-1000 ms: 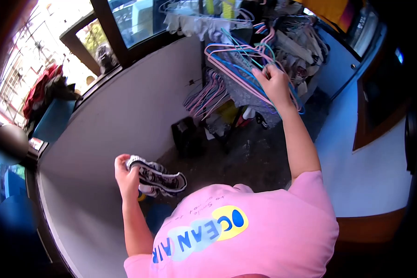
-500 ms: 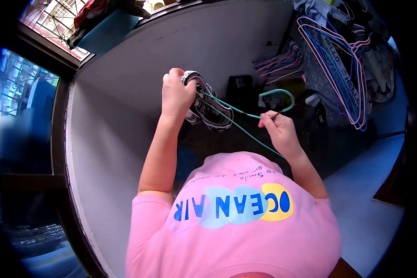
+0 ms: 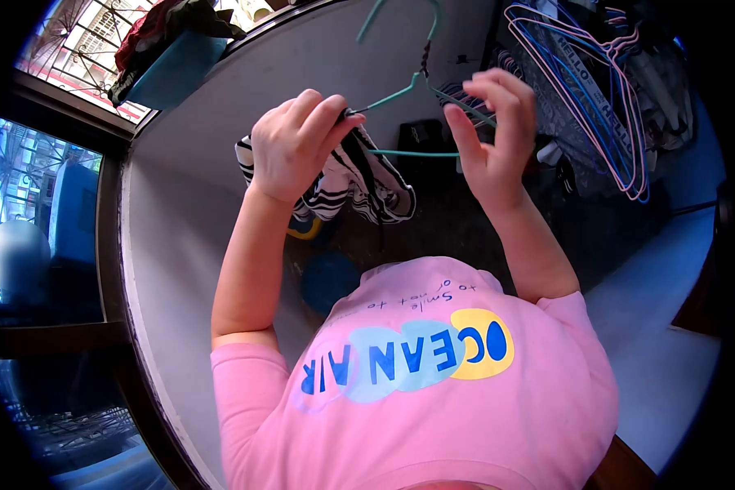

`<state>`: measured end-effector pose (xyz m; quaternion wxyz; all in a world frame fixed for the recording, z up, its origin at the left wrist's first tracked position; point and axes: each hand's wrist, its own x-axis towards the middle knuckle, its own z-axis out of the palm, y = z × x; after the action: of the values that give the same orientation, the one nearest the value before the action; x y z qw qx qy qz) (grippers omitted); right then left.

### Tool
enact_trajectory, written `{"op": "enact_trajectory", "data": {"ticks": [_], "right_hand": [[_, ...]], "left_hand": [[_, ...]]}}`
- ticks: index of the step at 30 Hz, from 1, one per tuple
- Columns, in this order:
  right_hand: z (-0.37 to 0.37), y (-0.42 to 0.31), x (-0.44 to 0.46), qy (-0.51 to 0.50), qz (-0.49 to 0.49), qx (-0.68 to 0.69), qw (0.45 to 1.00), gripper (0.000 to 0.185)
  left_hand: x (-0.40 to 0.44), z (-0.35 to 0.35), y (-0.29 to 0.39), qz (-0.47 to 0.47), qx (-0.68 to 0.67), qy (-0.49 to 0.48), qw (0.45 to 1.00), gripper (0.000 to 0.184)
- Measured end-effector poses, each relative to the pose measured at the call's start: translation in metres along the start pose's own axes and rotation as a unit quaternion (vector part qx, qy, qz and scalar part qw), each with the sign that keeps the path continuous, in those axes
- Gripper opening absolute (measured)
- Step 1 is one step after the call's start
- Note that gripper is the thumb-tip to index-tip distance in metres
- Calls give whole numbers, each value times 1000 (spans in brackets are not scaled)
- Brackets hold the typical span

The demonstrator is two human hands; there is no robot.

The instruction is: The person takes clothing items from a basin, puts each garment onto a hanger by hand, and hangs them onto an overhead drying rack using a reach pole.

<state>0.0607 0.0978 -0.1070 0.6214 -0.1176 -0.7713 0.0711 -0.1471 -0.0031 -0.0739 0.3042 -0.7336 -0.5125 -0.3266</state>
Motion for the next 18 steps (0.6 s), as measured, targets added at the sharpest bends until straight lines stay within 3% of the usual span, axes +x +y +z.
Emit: {"op": "enact_trajectory", "data": {"ticks": [1,3,4,5,6,8,10,11,14,15,18], "right_hand": [[-5,-2,-5,45,-84,-42,995,12],[-1,-9,-45,-137,-71,98,983,15],[14,-11,-64,-183,-9,133,974,19],[19,-17,-80,-317,203,162,912,26],[35,-7,-98,-334,202,174,904,39],[53,8,-118,-529,137,111,830,51],[61,23,-129,-584,137,50,798,54],[52,33,-128,-506,137,68,849,48],[20,67,-106,-362,93,42,927,30],[8,74,-94,-335,30,18,941,33],[-12,67,-60,-331,9,10,944,31]], "left_hand": [[3,-6,-3,2,-1,2,1000,18],[8,-16,-7,6,0,10,1000,17],[11,-20,-8,6,3,9,1000,17],[13,-24,-8,9,2,3,1000,15],[15,-28,-8,12,0,-3,1000,14],[19,-38,-6,13,16,-12,1000,20],[18,-54,-7,26,24,-32,999,21],[15,-64,-9,30,31,-52,998,22],[-12,-95,-21,0,81,-133,988,22],[-26,-101,-23,-6,82,-135,987,22],[-66,-105,-17,-56,152,-168,972,21]]}}
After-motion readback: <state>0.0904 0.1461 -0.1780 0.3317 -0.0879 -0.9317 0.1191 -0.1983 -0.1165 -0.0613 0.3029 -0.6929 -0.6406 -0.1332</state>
